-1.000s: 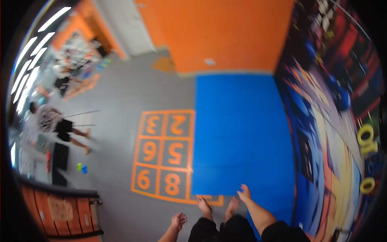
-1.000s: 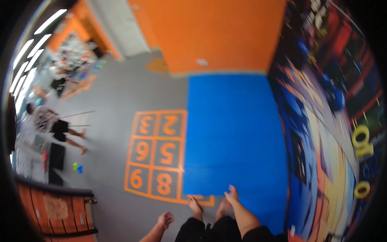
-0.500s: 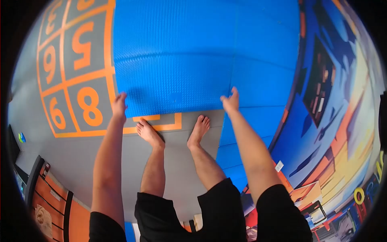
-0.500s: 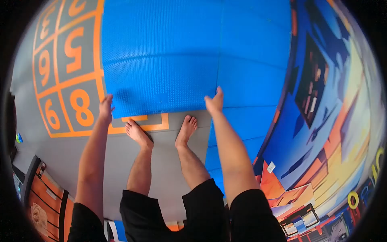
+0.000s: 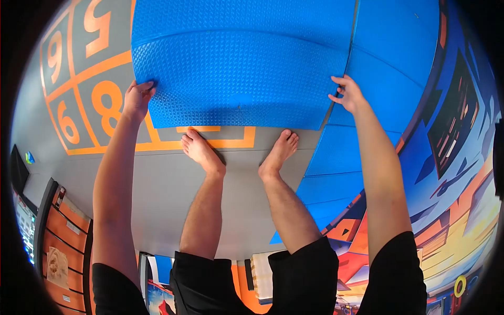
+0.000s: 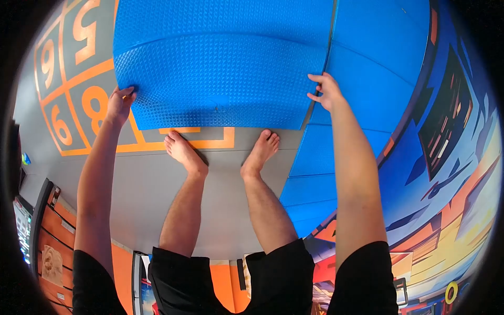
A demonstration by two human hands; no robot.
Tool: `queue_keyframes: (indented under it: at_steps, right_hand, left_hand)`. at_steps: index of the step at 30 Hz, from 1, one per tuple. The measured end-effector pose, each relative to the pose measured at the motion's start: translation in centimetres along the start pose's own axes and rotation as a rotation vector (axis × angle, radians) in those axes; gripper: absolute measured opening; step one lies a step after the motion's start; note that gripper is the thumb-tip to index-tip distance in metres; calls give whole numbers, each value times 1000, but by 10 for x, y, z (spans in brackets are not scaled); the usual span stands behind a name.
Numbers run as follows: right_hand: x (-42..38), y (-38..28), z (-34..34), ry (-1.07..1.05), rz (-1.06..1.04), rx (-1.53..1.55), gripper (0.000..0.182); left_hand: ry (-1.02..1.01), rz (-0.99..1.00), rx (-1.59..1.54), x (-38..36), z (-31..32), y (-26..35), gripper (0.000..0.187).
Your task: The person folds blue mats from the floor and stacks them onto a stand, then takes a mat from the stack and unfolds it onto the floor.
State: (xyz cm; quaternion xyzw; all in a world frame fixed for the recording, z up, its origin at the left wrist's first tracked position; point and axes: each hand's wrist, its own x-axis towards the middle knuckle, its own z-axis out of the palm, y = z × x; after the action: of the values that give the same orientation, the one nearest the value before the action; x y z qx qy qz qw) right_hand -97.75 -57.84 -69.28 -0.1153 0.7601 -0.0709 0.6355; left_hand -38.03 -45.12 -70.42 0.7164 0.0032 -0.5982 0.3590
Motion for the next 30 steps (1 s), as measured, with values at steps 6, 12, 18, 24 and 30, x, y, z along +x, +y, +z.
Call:
queue_keyframes:
  at_steps: [6, 12, 18, 24, 30]
  right_hand:
    - [-76, 43, -7, 192, -210, 267, 95]
    - [-198, 174, -37, 235, -464, -168, 73]
    - [-195, 35, 11, 105, -447, 304, 74]
    - [-77, -80, 34, 57, -737, 95, 65]
    - [-67, -109, 61, 399, -409, -323, 61]
  left_hand:
    - [92, 337, -236, -89, -6, -2, 37]
    - [291, 347, -198, -245, -32, -36, 47]
    - [40, 432, -51, -199, -59, 15, 66]
    - [-4, 540, 286, -75, 13, 115, 66]
    - [107, 456, 482, -21, 17, 102, 45]
